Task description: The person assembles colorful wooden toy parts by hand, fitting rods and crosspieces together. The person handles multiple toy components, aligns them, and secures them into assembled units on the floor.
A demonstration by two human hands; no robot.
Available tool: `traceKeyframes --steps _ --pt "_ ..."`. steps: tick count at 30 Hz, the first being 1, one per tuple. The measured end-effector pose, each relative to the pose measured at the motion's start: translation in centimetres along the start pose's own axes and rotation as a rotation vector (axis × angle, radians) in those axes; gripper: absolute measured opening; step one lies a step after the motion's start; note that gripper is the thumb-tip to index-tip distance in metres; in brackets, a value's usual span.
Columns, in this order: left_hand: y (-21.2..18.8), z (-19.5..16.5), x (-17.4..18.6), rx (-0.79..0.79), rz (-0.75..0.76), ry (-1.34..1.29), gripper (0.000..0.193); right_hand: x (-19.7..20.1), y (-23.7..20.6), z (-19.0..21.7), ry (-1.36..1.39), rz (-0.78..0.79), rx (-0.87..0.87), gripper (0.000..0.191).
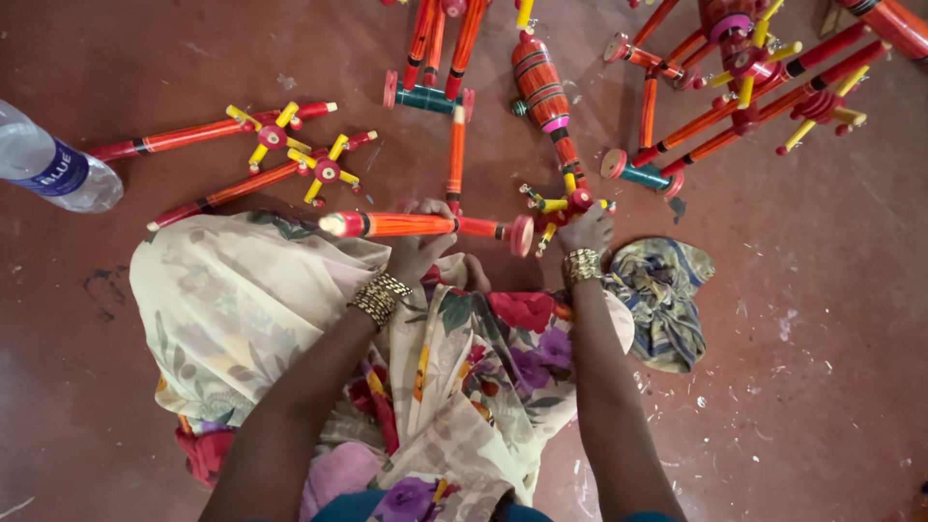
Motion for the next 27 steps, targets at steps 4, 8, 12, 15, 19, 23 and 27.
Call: traceKeyframes --steps 4,8,12,15,19,23,27 --pt "8.7 -0.3 9.1 0.202 0.209 -0.302 0.022 4.9 7.6 14.6 0.714 0.022 0.195 0.056" --pt "17.9 4.0 13.4 0.277 0.307 -0.261 0.024 3.6 12.1 30.6 1.747 0.635 0.062 0.042" --pt "27.5 6.8 15.0 0.201 0.269 -0.230 0.023 2.4 19.8 38.4 1.953 0.687 0.105 0.032" --pt "32.0 12.5 19.5 0.417 0.180 -0.507 0.030 -0.3 23.1 43.8 1.903 0.574 0.136 0.025" --pt "35.2 19.1 25.9 0.551 -0.014 -0.627 0.039 -2.2 25.5 50.2 1.830 0.429 0.302 0.024" --pt "37.9 23.7 30.1 0.772 -0.018 -0.825 0.034 -4.8 27.9 56.3 1.653 0.431 0.393 0.027" --pt "36.9 26.7 34.4 0.929 -0.052 -0.775 0.035 -8.3 26.9 62.1 1.621 0.443 0.424 0.031"
Point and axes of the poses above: each hand's wrist, its own y-axis towards the middle knuckle, its own x-axis out of the back of the hand, z = x × y, the point moved 8 cm from there along y, towards the middle knuckle, and after that the axes turned 13 degrees about x, right-handed, at the moved point
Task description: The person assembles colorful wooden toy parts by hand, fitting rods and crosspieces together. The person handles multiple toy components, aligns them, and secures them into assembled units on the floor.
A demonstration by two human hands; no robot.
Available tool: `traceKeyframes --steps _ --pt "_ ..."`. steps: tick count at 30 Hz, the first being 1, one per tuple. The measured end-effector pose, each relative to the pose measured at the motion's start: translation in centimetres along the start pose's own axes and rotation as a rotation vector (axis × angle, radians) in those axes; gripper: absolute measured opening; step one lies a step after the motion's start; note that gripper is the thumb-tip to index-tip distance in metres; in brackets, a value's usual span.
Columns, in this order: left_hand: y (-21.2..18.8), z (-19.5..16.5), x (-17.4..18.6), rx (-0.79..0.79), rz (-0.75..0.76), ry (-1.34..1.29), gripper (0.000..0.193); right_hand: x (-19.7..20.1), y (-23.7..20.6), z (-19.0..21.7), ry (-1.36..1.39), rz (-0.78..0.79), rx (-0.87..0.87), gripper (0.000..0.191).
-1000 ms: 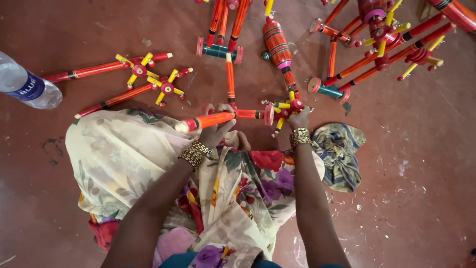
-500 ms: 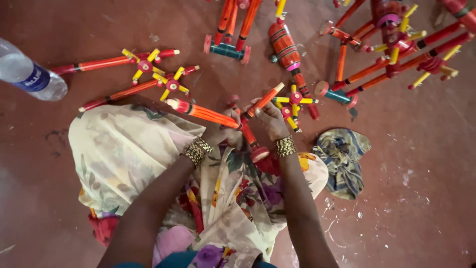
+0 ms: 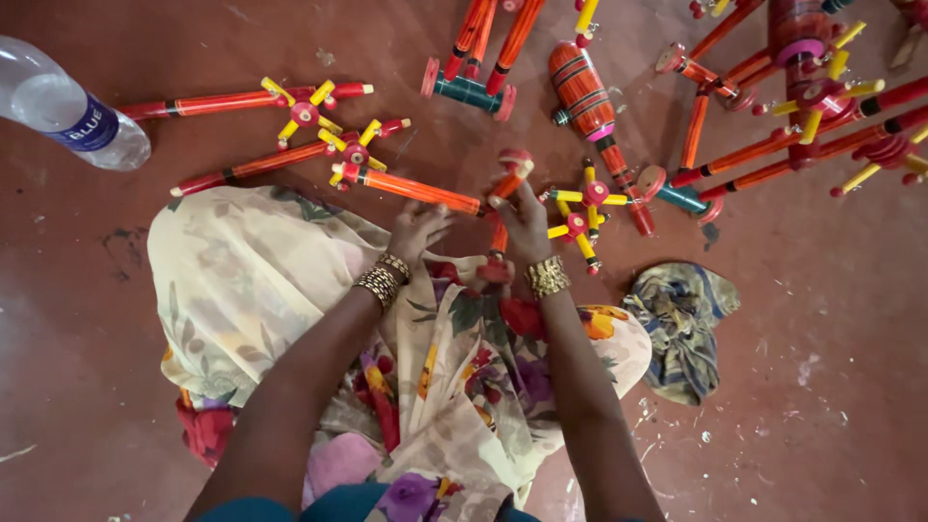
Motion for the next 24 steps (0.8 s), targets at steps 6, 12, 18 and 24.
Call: traceKeyframes --steps 6,12,18,24 --pt "2.9 5.5 -3.0 0.045 0.047 -0.124 0.034 4.8 -1.7 -4.9 -0.251 0.031 0.029 0.037" --pt "6.9 13.4 -8.2 0.088 0.093 -0.150 0.034 12.9 -5.2 -6.6 -0.363 0.099 0.191 0.024" --pt "11.7 19.8 -12.8 0.068 -0.058 0.006 0.037 31.2 -10.0 -9.1 -0.426 -0.279 0.046 0.044" --pt "10.9 31.0 -25.0 -0.254 0.010 0.343 0.024 57.8 -27.6 -5.6 -0.675 -0.622 -0.121 0.017"
Point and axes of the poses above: each hand's wrist, its own y-axis towards the middle knuckle, its own x-axis out of the back of the hand, z = x × y, the point moved 8 cm from there along y, towards the middle knuckle, and after that the axes turned 13 degrees about x, right-handed, at the moved point
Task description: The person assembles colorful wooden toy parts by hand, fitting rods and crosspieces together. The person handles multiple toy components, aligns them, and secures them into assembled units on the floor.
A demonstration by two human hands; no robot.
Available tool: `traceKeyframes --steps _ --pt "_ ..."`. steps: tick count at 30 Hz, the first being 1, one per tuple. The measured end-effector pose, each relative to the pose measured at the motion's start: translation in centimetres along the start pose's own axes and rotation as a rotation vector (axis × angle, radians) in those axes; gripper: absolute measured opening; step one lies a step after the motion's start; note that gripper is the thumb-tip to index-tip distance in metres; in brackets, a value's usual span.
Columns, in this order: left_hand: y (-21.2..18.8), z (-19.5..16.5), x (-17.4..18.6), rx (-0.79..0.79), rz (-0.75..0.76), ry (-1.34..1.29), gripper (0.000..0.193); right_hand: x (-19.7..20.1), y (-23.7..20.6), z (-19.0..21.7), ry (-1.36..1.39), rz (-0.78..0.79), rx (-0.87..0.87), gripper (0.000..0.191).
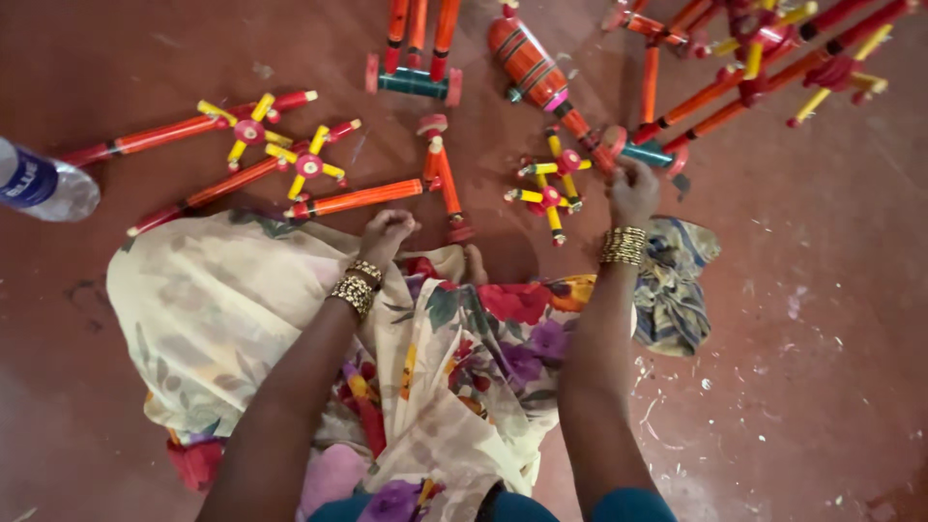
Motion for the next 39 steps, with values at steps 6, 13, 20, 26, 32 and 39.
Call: traceKeyframes --steps 6,13,20,26,32,39 --pt "-9.7 5.5 -6.3 -0.157 -0.156 0.730 0.020 5.8 -10.3 -5.0 -0.182 0.225 0.014 0.016" --pt "-12.4 16.1 -8.4 0.114 0.052 1.375 0.043 1.1 -17.4 -4.9 -0.320 0.495 0.378 0.053" --pt "-18.9 20.9 0.8 0.325 0.458 1.747 0.042 -5.2 -24.9 2.1 -0.718 0.789 0.457 0.046" --pt "-13.7 10.9 3.3 -0.272 0.472 1.575 0.027 -9.7 -20.3 5.5 -0.534 0.698 0.406 0.034" --pt "-7.6 -7.3 18.3 -0.352 -0.576 0.810 0.015 -11.3 -15.1 9.3 -0.401 0.403 0.627 0.042" --pt "-8.7 -9.8 19.2 -0.610 -0.620 0.832 0.095 -12.3 -14.7 7.0 -0.425 0.463 0.368 0.040"
Point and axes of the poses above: each hand's wrist, its own y-axis towards the middle knuckle, its own x-axis out of the back of the hand, z = x × y, the point moved 8 cm from there along y, towards the middle knuckle, and after that the axes turned 13 degrees about x, right-handed, at the moved point
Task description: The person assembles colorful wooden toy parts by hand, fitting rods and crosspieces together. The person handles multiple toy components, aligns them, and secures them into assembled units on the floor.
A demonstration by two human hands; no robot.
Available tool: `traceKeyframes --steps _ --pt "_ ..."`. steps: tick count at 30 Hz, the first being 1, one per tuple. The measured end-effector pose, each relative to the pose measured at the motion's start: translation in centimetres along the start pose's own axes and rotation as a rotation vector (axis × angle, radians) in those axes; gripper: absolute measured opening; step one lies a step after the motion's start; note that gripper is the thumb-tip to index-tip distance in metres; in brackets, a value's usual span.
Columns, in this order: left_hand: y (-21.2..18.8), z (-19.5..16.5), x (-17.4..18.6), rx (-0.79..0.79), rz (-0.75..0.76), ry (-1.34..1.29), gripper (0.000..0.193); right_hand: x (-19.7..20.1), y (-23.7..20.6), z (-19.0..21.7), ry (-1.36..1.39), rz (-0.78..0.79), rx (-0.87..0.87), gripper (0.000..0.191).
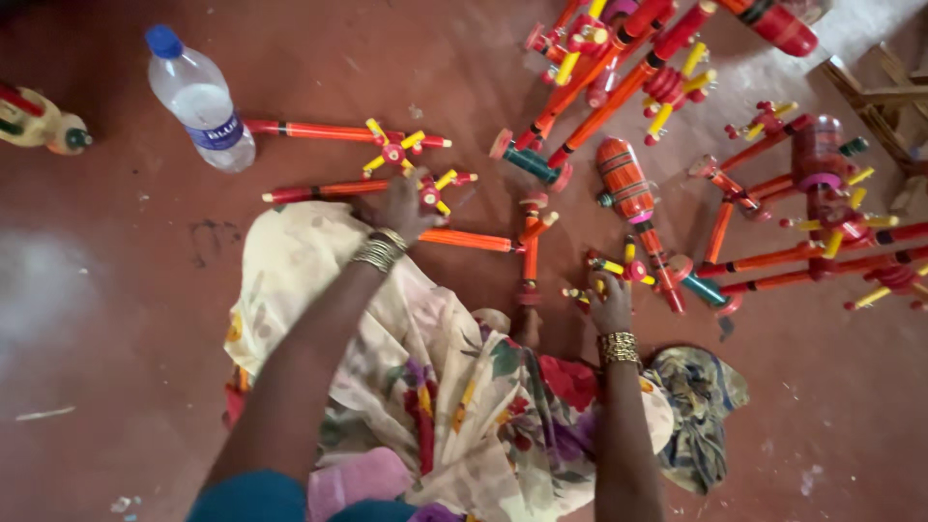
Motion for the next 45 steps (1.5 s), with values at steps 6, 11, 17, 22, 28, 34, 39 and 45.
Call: traceKeyframes --steps 6,11,17,22,28,34,39,45 --pt "0.3 4.0 -4.3 0.264 0.125 0.256 0.036 1.0 1.1 4.5 -0.005 -0.197 0.169 0.031" --pt "2.1 4.3 -1.7 0.298 0.121 -0.159 0.049 2.9 0.4 8.4 0.441 -0.493 -0.096 0.023" --pt "3.7 3.4 4.2 0.299 0.192 -0.437 0.051 1.8 1.3 18.3 0.591 -0.524 0.064 0.022" --pt "4.0 1.5 6.4 0.265 0.296 -0.516 0.053 -4.2 5.1 24.0 1.037 -0.221 0.042 0.027" --pt "2.3 -3.2 5.1 0.044 0.579 -0.628 0.060 -9.4 7.4 26.5 1.546 -0.164 -0.226 0.044" --pt "2.0 -4.1 4.9 0.256 0.771 -1.261 0.070 -5.3 7.0 25.2 1.381 -0.414 -0.111 0.026" --pt "3.3 -1.9 4.8 0.287 0.541 -1.050 0.049 2.5 5.6 23.9 1.301 -0.547 -0.146 0.027" --pt "2.2 -1.0 0.6 0.219 0.673 -1.034 0.033 12.1 4.3 24.1 1.135 -0.565 -0.046 0.021"
Point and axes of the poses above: each hand's wrist, its own y-axis towards the middle knuckle, its own x-axis out of the back of the hand, z = x × y, the point moved 8 cm from there along y, towards the middle knuckle, and after that the axes turned 13 degrees about x, right-handed, at the moved point
